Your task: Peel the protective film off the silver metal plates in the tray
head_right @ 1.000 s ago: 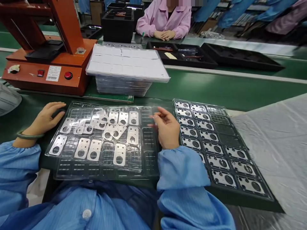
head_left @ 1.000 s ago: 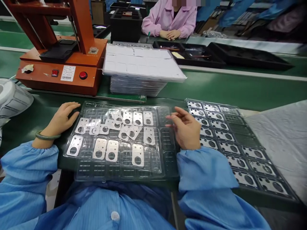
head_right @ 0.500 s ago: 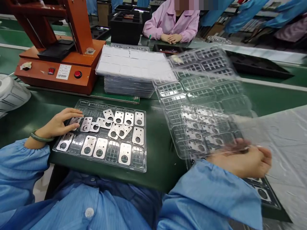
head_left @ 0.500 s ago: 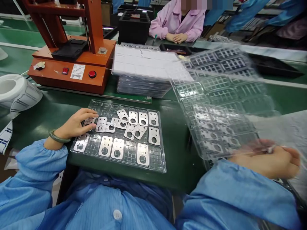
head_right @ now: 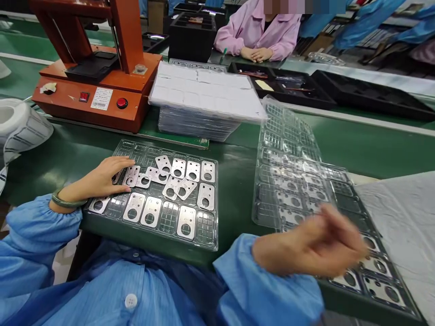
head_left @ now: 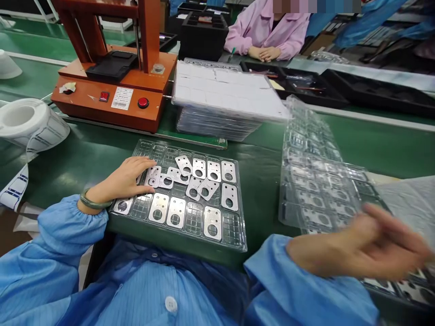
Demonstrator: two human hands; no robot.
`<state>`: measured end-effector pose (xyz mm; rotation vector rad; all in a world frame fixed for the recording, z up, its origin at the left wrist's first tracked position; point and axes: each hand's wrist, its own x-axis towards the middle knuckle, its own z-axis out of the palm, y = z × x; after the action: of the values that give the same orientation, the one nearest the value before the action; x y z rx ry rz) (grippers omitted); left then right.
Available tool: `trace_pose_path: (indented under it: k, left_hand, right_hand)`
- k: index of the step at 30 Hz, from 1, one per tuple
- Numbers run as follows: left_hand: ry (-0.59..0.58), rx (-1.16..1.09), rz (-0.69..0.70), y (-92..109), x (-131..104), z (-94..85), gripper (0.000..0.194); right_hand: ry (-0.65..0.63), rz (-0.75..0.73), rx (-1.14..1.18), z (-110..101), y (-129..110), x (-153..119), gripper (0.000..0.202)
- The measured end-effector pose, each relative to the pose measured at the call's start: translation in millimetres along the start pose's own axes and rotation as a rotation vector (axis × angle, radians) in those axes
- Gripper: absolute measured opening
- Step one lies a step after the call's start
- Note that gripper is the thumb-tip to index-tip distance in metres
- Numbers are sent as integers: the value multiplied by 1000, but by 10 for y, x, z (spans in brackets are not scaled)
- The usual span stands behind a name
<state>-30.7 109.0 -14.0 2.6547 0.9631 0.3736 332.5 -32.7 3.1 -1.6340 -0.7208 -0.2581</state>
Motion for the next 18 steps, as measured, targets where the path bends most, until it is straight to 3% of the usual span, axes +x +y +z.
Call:
trace_pose_path:
  k: [1, 3, 4, 5, 7, 11, 18]
  left_hand:
    - [6, -1, 3, -2, 1, 4, 71]
    - [16, -8, 7, -9, -2, 13, 70]
    - [18, -12, 11, -12, -4, 17, 69]
    - [22, -16, 16, -13, -6, 20, 68]
    - [35, -26, 31, -9, -10, 23, 67]
    - [40, -20, 72, 20, -10, 12, 60]
    - [4, 15, 88, 18, -15, 12, 45]
  right_hand:
    - [-36, -162, 12, 79, -135, -133, 29]
    - [-594, -496, 1, 249, -357, -378, 25]
    - [-776, -651, -11, 339, -440, -487, 27]
    - [-901, -772, -24, 428, -505, -586, 29]
    - [-1067, -869, -72, 590, -585, -754, 36]
    - [-1161, -871, -117, 782, -615, -961, 39]
    - [-1030, -892, -87, 833, -521, -1054, 20]
